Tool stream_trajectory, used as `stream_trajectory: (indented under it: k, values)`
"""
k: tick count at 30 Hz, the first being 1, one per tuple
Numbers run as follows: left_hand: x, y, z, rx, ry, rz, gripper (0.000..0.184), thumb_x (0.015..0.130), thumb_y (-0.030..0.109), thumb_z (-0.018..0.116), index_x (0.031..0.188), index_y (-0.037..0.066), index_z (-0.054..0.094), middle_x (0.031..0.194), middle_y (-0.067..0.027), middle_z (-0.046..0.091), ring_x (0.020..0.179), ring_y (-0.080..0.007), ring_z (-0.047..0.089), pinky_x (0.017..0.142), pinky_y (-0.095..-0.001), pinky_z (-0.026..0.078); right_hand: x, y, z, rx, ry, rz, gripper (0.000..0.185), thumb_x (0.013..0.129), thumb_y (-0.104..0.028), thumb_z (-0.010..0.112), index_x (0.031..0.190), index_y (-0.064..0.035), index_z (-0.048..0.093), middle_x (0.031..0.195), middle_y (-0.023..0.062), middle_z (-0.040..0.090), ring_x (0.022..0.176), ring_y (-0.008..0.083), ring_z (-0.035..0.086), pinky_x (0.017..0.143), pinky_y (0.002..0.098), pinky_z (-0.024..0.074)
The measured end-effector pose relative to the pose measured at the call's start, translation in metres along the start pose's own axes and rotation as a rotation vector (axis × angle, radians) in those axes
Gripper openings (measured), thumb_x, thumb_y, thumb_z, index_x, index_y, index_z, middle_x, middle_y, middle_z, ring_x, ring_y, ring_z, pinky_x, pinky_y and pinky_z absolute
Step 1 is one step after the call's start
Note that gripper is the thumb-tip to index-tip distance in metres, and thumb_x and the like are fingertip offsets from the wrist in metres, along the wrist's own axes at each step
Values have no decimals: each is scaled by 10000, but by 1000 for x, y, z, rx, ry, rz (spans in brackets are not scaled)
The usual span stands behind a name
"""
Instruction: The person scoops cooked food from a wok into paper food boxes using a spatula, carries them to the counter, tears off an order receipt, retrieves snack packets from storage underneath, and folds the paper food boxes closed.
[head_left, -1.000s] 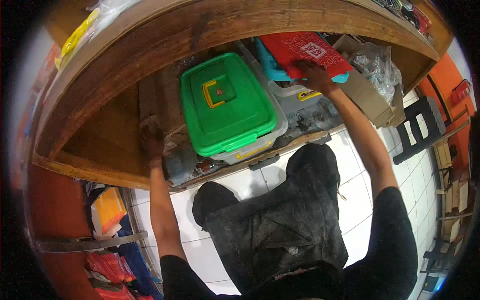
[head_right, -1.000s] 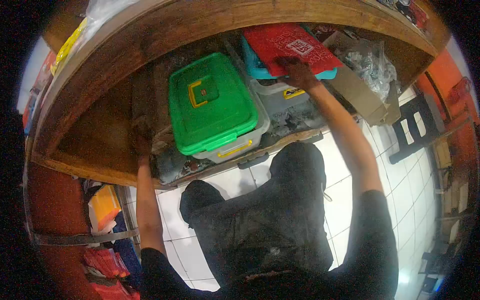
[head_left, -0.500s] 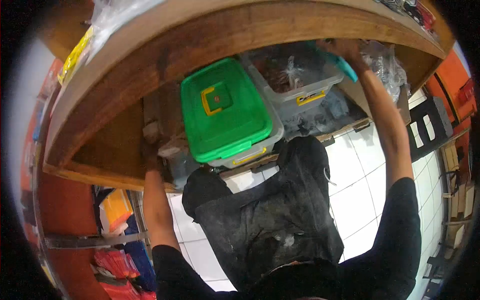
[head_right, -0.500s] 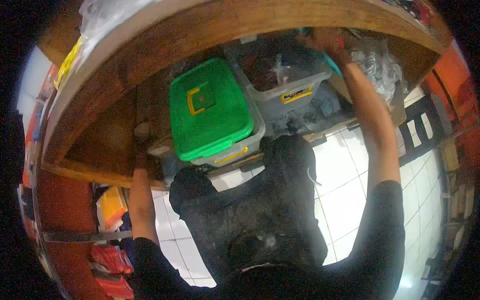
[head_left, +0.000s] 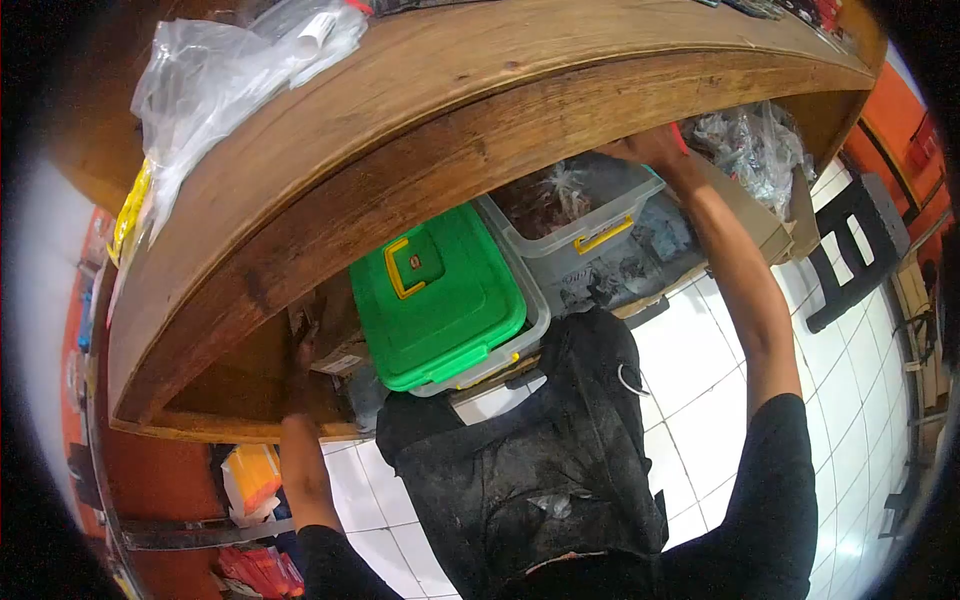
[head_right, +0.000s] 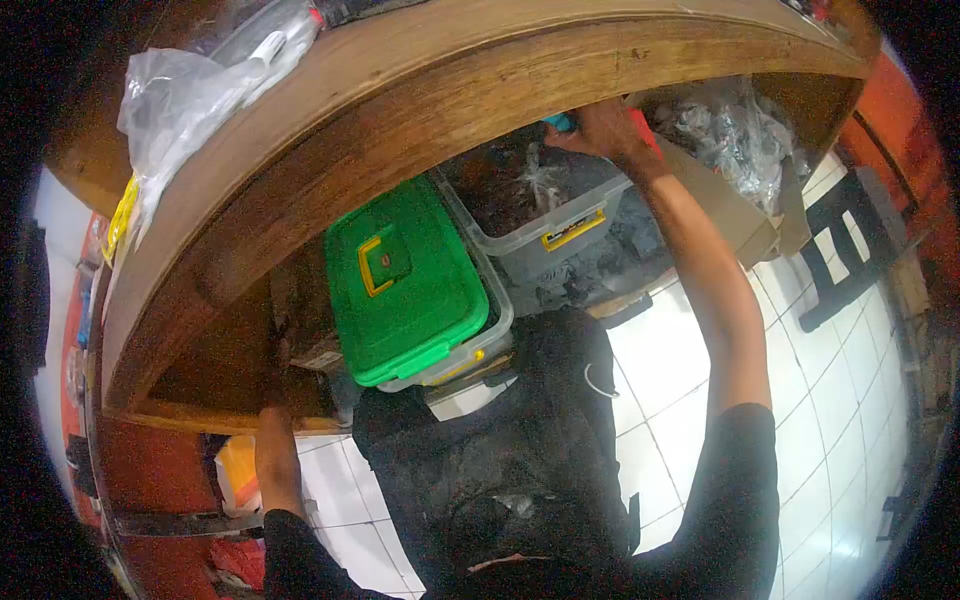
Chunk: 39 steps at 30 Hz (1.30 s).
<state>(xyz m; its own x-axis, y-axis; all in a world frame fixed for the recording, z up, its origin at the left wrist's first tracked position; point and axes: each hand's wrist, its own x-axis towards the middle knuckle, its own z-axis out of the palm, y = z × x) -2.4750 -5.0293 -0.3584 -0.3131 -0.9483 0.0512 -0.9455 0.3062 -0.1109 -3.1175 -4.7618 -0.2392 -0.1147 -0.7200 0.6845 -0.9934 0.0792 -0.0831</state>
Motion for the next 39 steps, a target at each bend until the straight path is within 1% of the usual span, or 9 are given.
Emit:
stream_trajectory:
  k: [2, 18, 20, 21, 29, 30, 32, 36, 39]
  values:
    - [-2, 0, -4, 15, -23, 4, 399, 874, 278, 579, 1202, 52, 599, 1207, -198, 571, 1112, -374, 527, 931, -463, 446, 1, 6, 11, -30, 155, -154, 524, 706, -368, 706, 1151, -106, 616, 1104, 182, 634, 1055, 397, 577, 898, 495, 470]
    - [-108, -9, -52, 132, -178, 51, 260, 851, 156, 539, 992, 14, 705, 1029, -205, 686, 956, -318, 661, 819, -389, 530, -43, 64, 32, 120, 229, 60, 550, 801, -435, 701, 1205, -76, 598, 1168, 165, 630, 1096, 372, 575, 943, 475, 451]
    - [-104, -8, -30, 102, 223, 162, 241, 830, 119, 554, 975, 9, 711, 1037, -202, 687, 959, -316, 664, 787, -410, 531, -53, 71, 33, 104, 197, 77, 544, 813, -434, 694, 1210, -74, 596, 1172, 163, 630, 1093, 368, 578, 942, 472, 452]
    - [-99, 33, -80, 412, -364, 10, 284, 880, 153, 558, 1101, 25, 684, 1117, -168, 677, 997, -294, 654, 790, -411, 536, -56, 77, 37, 104, 174, 77, 541, 819, -433, 691, 1212, -73, 595, 1174, 162, 630, 1092, 366, 579, 942, 470, 452]
    - [95, 19, 248, 154, 505, -164, 419, 916, 160, 452, 1323, 87, 519, 1344, -184, 520, 1244, -332, 478, 1016, -548, 353, -50, 129, 49, -62, -147, -61, 520, 867, -428, 663, 1233, -66, 588, 1192, 155, 628, 1081, 350, 587, 937, 459, 457]
    - [59, 49, 184, 189, 564, 133, 498, 913, 154, 452, 1407, 88, 437, 1449, -196, 422, 1318, -369, 409, 1044, -574, 312, -47, 138, 55, -90, -181, -87, 517, 873, -427, 659, 1235, -65, 587, 1194, 154, 628, 1080, 348, 588, 936, 457, 458]
    - [26, 92, 154, -109, 562, -64, 569, 911, 136, 447, 1471, 105, 352, 1519, -184, 337, 1370, -389, 345, 1084, -565, 276, -35, 146, 62, -151, -241, -132, 512, 885, -426, 652, 1240, -63, 585, 1198, 152, 628, 1077, 344, 590, 935, 454, 459]
    - [57, 65, 204, -248, 520, 1, 542, 911, 220, 492, 1434, 103, 414, 1473, -201, 399, 1358, -404, 356, 1113, -549, 251, -3, 116, 74, -53, -257, -78, 533, 871, -422, 671, 1233, -42, 580, 1151, 164, 642, 1013, 355, 613, 882, 444, 485]
    - [19, 70, 126, 34, 586, 268, 509, 897, 340, 563, 1333, 77, 552, 1394, -200, 501, 1308, -398, 433, 1106, -510, 296, -9, 64, 53, 70, -150, -65, 639, 775, -458, 745, 1246, -61, 577, 1144, 189, 641, 1064, 386, 593, 908, 456, 466]
